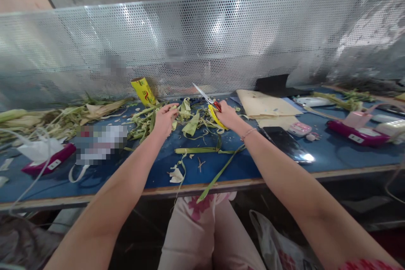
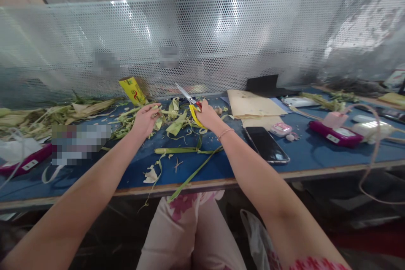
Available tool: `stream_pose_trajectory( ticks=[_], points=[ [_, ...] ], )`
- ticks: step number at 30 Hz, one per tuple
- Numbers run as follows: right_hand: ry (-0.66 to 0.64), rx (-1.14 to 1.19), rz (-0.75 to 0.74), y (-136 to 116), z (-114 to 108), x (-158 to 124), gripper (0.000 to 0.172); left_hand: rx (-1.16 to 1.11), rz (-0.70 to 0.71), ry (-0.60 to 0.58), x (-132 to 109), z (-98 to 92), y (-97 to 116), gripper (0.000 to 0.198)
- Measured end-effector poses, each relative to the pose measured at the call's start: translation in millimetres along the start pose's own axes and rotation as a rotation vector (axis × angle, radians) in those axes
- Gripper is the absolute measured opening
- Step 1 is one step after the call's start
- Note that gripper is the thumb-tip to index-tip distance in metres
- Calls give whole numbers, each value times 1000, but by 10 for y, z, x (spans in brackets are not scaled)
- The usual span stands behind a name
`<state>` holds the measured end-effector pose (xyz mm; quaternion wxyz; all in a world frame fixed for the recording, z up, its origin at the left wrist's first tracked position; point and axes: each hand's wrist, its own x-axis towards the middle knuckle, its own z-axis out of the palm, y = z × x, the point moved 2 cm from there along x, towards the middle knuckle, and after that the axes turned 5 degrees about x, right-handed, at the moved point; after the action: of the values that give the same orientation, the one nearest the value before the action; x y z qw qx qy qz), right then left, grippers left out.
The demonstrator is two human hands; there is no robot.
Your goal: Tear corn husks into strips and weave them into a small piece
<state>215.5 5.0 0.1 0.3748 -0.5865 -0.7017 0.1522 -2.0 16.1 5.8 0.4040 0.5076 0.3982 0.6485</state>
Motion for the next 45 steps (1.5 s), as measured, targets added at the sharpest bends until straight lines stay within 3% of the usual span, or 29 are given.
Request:
stream_pose_trajectory(
  ticks=[7,11,17,23,26,29,33,38,45],
  points=[
    [-10,15,-88,-8,55,-2,16,149,6,54,0,3,-13,33],
    [-18,-4,-189,-30,47,-38,16,203,63,107,33,-23,-58,25],
    [-31,-160,-355,-101,-46,-137,27,157,33,79,63,-44,-121,21],
    [-70,-316,-425,-174,-15,-214,38,310,125,350,107,-168,-95,17],
    [-72,-387,-439,-227,70,-249,40,497,170,409,109,-220,-66,18],
    [-42,-407,-438,-283,141,-273,41,552,204,382,91,-207,-78,19],
    [12,-395,-410,-322,178,-280,40,387,185,262,75,-119,-157,18],
    [33,-401,-376,-320,183,-269,39,220,178,234,29,-37,-180,18],
    [23,-402,-368,-328,207,-256,38,208,176,163,-35,40,-182,14]
  ],
)
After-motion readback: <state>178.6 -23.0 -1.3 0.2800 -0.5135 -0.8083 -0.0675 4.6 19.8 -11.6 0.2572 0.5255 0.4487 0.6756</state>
